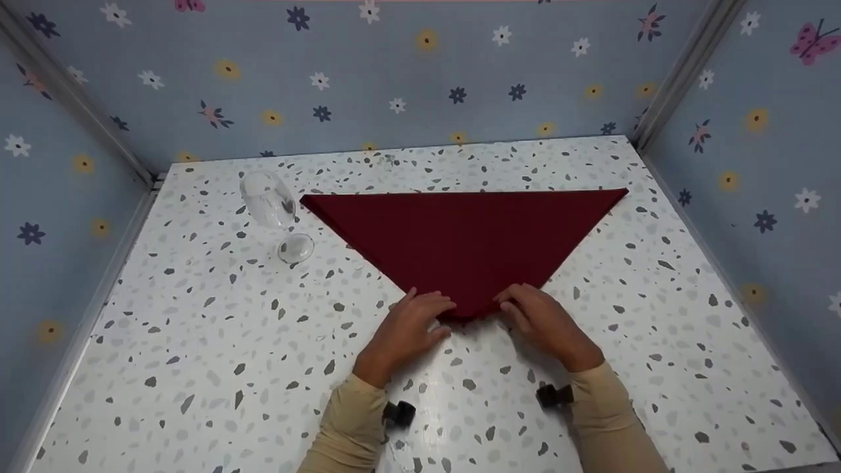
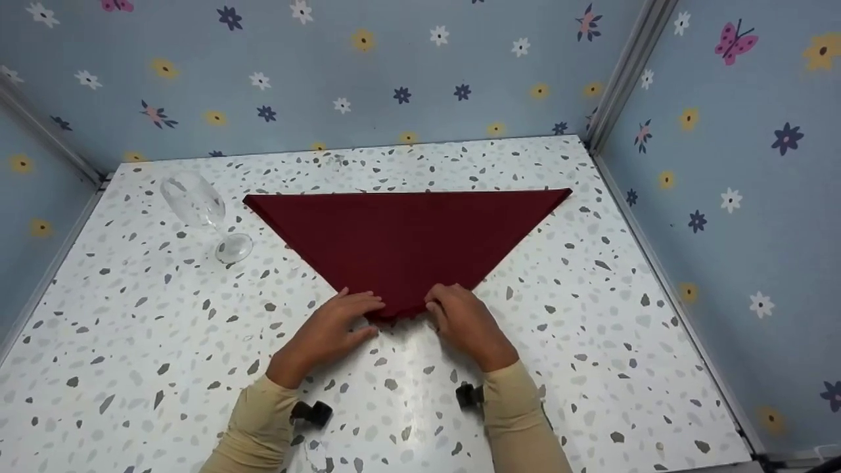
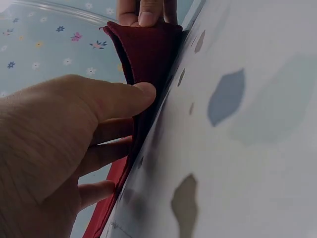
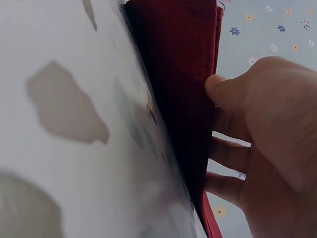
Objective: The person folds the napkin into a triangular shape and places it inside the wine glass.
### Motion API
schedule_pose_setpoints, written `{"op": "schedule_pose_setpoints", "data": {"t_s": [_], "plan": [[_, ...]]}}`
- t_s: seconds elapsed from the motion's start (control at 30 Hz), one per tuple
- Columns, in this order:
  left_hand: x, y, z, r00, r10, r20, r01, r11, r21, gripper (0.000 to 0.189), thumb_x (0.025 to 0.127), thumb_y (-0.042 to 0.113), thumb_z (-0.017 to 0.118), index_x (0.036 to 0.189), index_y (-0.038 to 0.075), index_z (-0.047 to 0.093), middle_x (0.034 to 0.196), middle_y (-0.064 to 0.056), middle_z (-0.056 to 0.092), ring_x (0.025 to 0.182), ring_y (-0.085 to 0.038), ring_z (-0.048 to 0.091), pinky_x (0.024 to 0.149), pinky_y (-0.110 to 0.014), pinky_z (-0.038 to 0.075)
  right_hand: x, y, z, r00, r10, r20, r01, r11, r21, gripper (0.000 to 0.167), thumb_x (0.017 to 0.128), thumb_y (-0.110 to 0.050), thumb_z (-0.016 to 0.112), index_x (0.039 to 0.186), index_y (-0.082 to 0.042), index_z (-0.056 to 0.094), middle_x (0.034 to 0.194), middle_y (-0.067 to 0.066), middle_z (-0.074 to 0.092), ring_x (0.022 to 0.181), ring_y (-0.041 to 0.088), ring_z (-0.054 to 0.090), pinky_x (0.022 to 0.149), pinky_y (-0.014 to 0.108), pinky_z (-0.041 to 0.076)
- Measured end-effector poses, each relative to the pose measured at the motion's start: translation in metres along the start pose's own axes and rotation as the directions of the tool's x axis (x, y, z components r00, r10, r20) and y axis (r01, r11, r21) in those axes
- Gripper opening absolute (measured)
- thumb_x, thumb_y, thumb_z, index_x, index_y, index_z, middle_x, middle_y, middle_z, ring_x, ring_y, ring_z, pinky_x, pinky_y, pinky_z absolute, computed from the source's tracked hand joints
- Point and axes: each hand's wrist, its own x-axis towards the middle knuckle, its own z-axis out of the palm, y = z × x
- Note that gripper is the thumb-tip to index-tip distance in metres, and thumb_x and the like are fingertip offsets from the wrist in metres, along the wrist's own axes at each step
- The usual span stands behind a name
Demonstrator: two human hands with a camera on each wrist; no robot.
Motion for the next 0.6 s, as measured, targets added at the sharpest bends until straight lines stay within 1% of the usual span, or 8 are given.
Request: {"op": "schedule_pose_setpoints", "data": {"t_s": [0.07,0.13,0.23,0.33,0.43,0.53,0.6], "plan": [[-0.0002,0.0005,-0.0005,1.0,0.002,-0.004,-0.002,1.0,0.004,0.044,0.092,0.023,0.073,0.132,0.006,0.065,0.135,-0.009,0.063,0.133,-0.027,0.051,0.117,-0.053,0.024,-0.0001,-0.0005,0.0001,1.0,0.017,-0.004,-0.017,1.0,0.003,0.014,0.104,-0.017,0.056,0.11,-0.01,0.066,0.104,0.002,0.066,0.095,0.018,0.062,0.083,0.04,0.052],[-0.0003,0.0013,-0.0004,1.0,0.004,-0.01,-0.004,1.0,0.007,0.043,0.092,0.023,0.074,0.13,0.006,0.065,0.134,-0.009,0.063,0.133,-0.027,0.051,0.117,-0.053,0.025,0.0,-0.0006,0.0001,1.0,0.022,-0.012,-0.021,1.0,0.009,0.014,0.104,-0.017,0.056,0.11,-0.01,0.066,0.105,0.002,0.067,0.097,0.018,0.063,0.084,0.04,0.052],[-0.0005,0.0028,0.0006,1.0,0.0,-0.022,0.0,1.0,0.012,0.041,0.092,0.024,0.074,0.129,0.006,0.067,0.132,-0.009,0.064,0.132,-0.026,0.052,0.117,-0.051,0.025,-0.0001,-0.0004,0.0,0.999,0.018,-0.027,-0.018,1.0,0.022,0.013,0.104,-0.016,0.056,0.11,-0.01,0.066,0.103,0.001,0.067,0.095,0.018,0.064,0.083,0.04,0.053],[0.0001,0.0035,0.0026,0.999,-0.003,-0.047,0.004,1.0,0.029,0.039,0.091,0.025,0.075,0.125,0.007,0.069,0.128,-0.008,0.066,0.129,-0.025,0.054,0.117,-0.048,0.027,0.0004,-0.0007,-0.0001,0.999,0.019,-0.038,-0.018,0.999,0.047,0.012,0.103,-0.017,0.056,0.108,-0.011,0.066,0.098,0.0,0.067,0.088,0.015,0.063,0.078,0.038,0.053],[0.0014,0.0034,0.0055,0.996,0.002,-0.089,0.003,0.998,0.058,0.035,0.089,0.024,0.077,0.12,0.008,0.072,0.12,-0.006,0.069,0.121,-0.023,0.059,0.116,-0.045,0.03,0.0011,-0.0004,0.0003,0.999,0.028,-0.044,-0.024,0.997,0.073,0.012,0.103,-0.018,0.057,0.107,-0.011,0.065,0.094,-0.003,0.067,0.081,0.012,0.061,0.074,0.036,0.052],[0.0031,0.0037,0.0069,0.991,0.013,-0.135,0.0,0.995,0.096,0.027,0.089,0.021,0.077,0.114,0.009,0.075,0.11,-0.003,0.07,0.11,-0.021,0.063,0.113,-0.042,0.036,0.0015,0.0005,0.0009,0.998,0.033,-0.052,-0.028,0.995,0.091,0.011,0.103,-0.019,0.057,0.106,-0.011,0.065,0.092,-0.003,0.067,0.077,0.01,0.058,0.071,0.034,0.051],[0.0041,0.0041,0.0069,0.987,0.01,-0.158,0.007,0.994,0.109,0.022,0.09,0.019,0.076,0.11,0.01,0.077,0.106,-0.002,0.07,0.104,-0.02,0.064,0.105,-0.038,0.045,0.0016,0.0009,0.001,0.998,0.038,-0.057,-0.032,0.994,0.107,0.01,0.103,-0.018,0.058,0.105,-0.011,0.065,0.093,-0.001,0.067,0.077,0.01,0.058,0.071,0.034,0.051]]}}
